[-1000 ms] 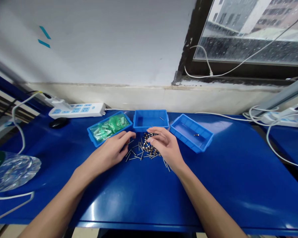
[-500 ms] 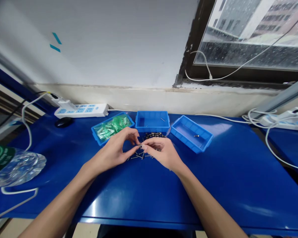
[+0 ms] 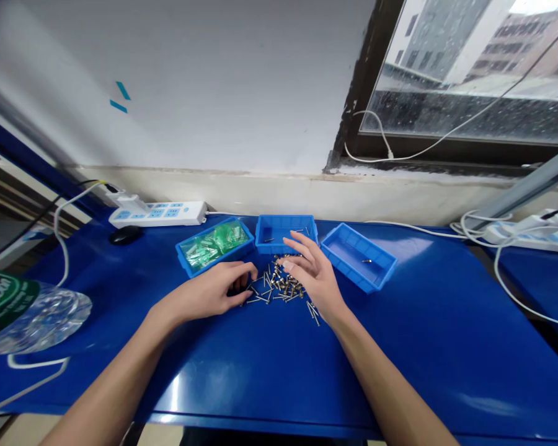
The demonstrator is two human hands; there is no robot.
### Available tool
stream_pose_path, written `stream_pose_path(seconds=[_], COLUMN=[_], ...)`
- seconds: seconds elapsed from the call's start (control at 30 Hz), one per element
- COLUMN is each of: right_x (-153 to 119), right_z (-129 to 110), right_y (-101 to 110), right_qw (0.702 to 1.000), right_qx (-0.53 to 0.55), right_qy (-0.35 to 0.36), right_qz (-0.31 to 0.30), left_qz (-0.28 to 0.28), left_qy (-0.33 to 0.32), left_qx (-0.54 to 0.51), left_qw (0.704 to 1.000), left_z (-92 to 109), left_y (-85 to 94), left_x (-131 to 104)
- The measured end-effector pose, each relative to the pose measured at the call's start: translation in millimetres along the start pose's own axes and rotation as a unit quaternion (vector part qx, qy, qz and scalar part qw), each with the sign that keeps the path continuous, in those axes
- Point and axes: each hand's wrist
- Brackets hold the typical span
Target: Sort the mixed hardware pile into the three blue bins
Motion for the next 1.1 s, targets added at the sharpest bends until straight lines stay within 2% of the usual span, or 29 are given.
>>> stream_pose_path(seconds=[0.2,0.4,0.53,0.9,1.1], right_x=[-0.7,-0.9,-0.8,1.2,-2.0], right_z=[2.3,2.4,1.8,4.8,-0.9], right_y=[-1.9,-3.5,-2.9,-0.3,-3.9], right_qw=[1.0,1.0,0.999,1.0,0.987], right_qx=[0.001,0.028,0.036,0.006,-0.151], right_qy=[0.001,-0.002,-0.01,0.001,0.042], right_qz=[-0.001,0.008,0.012,0.004,-0.031], left_qz=[0.007,0.029,0.036,0.021,0.072], left_qy=[-0.014,0.014,0.019,-0.001,-0.017], left_qx=[0.008,0.083,0.095,-0.012,-0.088], left_qw=[1.0,0.996,0.995,1.0,0.993], left_z=[0.2,3.9,3.1,5.6,15.1], left_y=[-3.1,-4.5,-4.0,-6.9,-3.2], left_x=[0.4,-2.7,-3.6,4.4,7.2])
Point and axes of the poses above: each hand's wrist, its own x-axis towards the middle knuckle, its own y-axis out of the back of the hand, z = x × y, and after that the axes turned 5 degrees about y, right-handed
